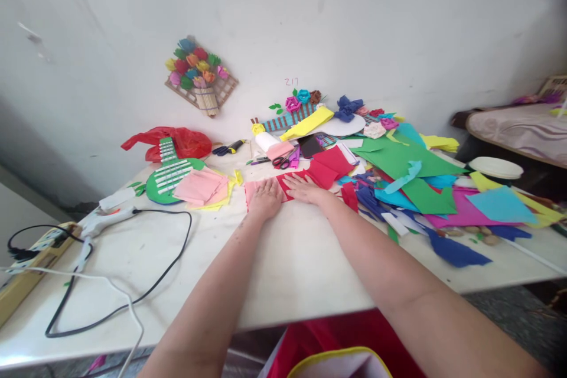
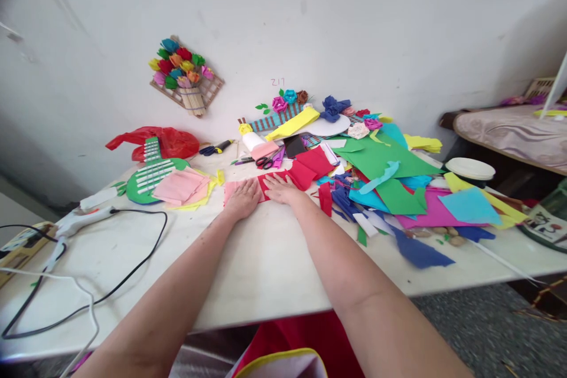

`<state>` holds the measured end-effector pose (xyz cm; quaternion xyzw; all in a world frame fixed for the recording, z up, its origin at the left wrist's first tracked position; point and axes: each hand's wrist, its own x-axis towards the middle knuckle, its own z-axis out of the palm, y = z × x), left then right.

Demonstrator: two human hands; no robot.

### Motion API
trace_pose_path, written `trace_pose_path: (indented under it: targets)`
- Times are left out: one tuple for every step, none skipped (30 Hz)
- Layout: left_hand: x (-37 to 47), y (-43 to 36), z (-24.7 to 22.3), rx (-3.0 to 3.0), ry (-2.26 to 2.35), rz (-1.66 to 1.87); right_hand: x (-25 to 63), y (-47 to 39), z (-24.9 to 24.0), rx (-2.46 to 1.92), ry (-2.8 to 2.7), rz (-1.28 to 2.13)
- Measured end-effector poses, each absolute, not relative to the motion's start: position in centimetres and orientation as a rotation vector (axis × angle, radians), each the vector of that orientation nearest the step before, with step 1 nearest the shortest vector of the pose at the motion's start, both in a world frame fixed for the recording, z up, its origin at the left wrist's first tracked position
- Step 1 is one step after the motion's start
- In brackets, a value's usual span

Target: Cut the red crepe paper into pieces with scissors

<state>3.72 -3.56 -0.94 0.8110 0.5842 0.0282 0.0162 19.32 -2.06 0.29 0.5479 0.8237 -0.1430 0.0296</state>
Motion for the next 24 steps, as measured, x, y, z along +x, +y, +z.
trace_pose_path:
  targets:
    - [3.8,-3.5,-1.0,2.524,1.817,0.080,19.5,-1.8,0.1,1.685,2.557,-0.445]
    - [3.8,-3.5,-1.0,2.526,1.818,0.073,19.7,-1.7,-0.1,1.686,2.570,-0.443]
    - [3.8,-3.5,-1.1,2.526,1.819,0.065,19.8,-1.5,-0.2,1.686,2.580,-0.440]
    - [3.9,-3.5,-1.1,2.527,1.820,0.063,19.8,-1.5,-0.3,1.690,2.587,-0.437]
    - [3.9,-3.5,-1.1,2.527,1.821,0.064,19.8,-1.5,-0.4,1.698,2.589,-0.434]
    - [3.9,-3.4,-1.2,2.529,1.821,0.067,19.7,-1.6,-0.5,1.704,2.591,-0.434]
    - [3.9,-3.4,-1.2,2.532,1.820,0.070,19.7,-1.6,-0.5,1.712,2.593,-0.431]
    - [3.9,-3.3,-1.2,2.534,1.820,0.072,19.6,-1.7,-0.5,1.719,2.594,-0.425]
    - [3.9,-3.2,-1.3,2.536,1.819,0.072,19.5,-1.8,-0.5,1.726,2.593,-0.417]
    - [3.9,-3.2,-1.3,2.534,1.820,0.071,19.4,-1.8,-0.6,1.730,2.593,-0.407]
    - [3.9,-3.1,-1.3,2.530,1.822,0.070,19.4,-1.7,-0.6,1.732,2.593,-0.397]
    - [3.9,-3.1,-1.4,2.524,1.825,0.070,19.3,-1.7,-0.7,1.734,2.593,-0.388]
    - [3.9,-3.1,-1.4,2.517,1.830,0.070,19.3,-1.6,-0.8,1.737,2.593,-0.380]
    - [3.9,-3.1,-1.4,2.511,1.833,0.068,19.2,-1.5,-0.9,1.740,2.593,-0.372]
    - [4.0,-3.1,-1.4,2.508,1.834,0.065,19.2,-1.3,-1.1,1.743,2.594,-0.364]
    - [4.0,-3.2,-1.4,2.507,1.834,0.063,19.2,-1.2,-1.2,1.747,2.594,-0.353]
    - [4.0,-3.2,-1.4,2.506,1.834,0.063,19.1,-1.1,-1.3,1.751,2.595,-0.344]
    - [4.0,-3.3,-1.3,2.508,1.834,0.065,19.1,-1.0,-1.4,1.754,2.597,-0.336]
    - [4.0,-3.3,-1.3,2.512,1.832,0.067,19.1,-1.0,-1.5,1.757,2.601,-0.330]
    - [4.0,-3.3,-1.3,2.516,1.831,0.071,19.1,-1.0,-1.5,1.761,2.603,-0.324]
    - [4.0,-3.3,-1.3,2.519,1.832,0.078,19.0,-0.9,-1.5,1.765,2.604,-0.318]
    - [4.0,-3.2,-1.3,2.524,1.834,0.085,19.0,-0.9,-1.5,1.769,2.605,-0.313]
    - [3.9,-3.1,-1.3,2.528,1.835,0.094,18.9,-0.9,-1.5,1.773,2.606,-0.313]
    - [3.9,-3.0,-1.4,2.532,1.836,0.105,18.9,-0.8,-1.5,1.774,2.605,-0.315]
